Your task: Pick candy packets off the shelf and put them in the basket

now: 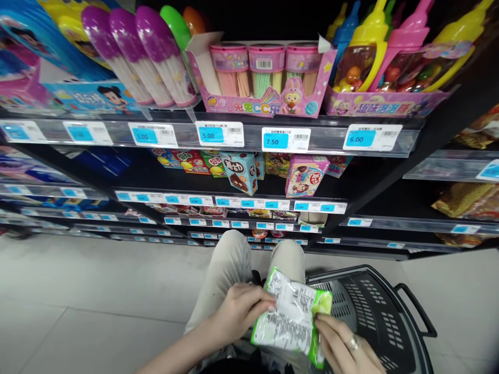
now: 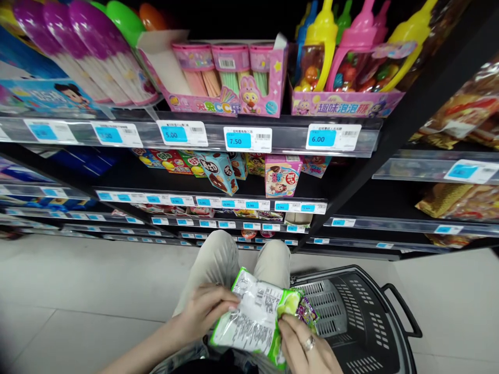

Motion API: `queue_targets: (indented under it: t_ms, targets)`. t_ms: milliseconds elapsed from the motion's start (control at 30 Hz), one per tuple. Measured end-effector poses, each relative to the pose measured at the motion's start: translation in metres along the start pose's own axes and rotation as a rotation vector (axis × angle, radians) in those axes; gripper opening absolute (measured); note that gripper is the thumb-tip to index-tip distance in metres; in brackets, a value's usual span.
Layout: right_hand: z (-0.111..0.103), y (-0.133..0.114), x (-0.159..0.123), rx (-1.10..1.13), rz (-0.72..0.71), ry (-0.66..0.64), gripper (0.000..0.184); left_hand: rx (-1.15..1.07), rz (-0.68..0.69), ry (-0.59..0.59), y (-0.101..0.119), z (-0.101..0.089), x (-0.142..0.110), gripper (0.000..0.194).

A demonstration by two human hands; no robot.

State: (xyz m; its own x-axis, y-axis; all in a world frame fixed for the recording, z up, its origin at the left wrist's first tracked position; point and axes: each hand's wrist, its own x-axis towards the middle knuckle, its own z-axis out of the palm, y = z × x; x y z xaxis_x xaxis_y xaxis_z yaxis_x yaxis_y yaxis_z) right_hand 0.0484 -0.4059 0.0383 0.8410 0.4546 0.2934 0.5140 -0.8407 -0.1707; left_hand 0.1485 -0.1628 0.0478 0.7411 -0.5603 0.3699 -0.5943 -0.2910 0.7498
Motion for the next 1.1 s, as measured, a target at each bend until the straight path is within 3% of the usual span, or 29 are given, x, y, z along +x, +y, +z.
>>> queue_targets:
  t_ms: [133,267,433,567,733,833,933,1033,1100]
  targets:
    - [0.063,0.018,0.002,-0.189,0.164,0.037,0.031,0.02,-0.106,-0.035,-0.063,0.047,-0.009,0.029]
    - [0.129,0.042,0.003,-0.325,0.132,-0.036,0.029,0.085,-0.109,-0.091,-0.121,0.091,-0.028,0.035]
    - [0.174,0.056,-0.011,-0.226,0.105,-0.122,0.028,0.146,0.001,-0.142,-0.158,0.113,-0.062,0.036]
    - [0.185,0.062,-0.019,-0.234,-0.018,-0.075,0.023,0.297,0.16,-0.201,-0.167,0.111,-0.071,0.033]
    - [0.176,0.068,-0.01,-0.295,-0.364,-0.011,0.026,0.569,0.399,-0.339,-0.166,0.102,-0.06,0.019]
    - [0.17,0.067,-0.001,-0.276,-0.358,-0.103,0.023,0.632,0.411,-0.384,-0.163,0.1,-0.057,0.021]
    - [0.165,0.064,0.006,-0.116,-0.173,-0.255,0.017,0.593,0.285,-0.43,-0.162,0.099,-0.057,0.023]
    - [0.161,0.063,0.013,0.07,-0.02,-0.4,0.013,0.448,0.02,-0.453,-0.162,0.097,-0.054,0.024]
    - [0.159,0.063,0.017,0.164,0.043,-0.429,0.015,0.262,-0.189,-0.462,-0.161,0.095,-0.052,0.024]
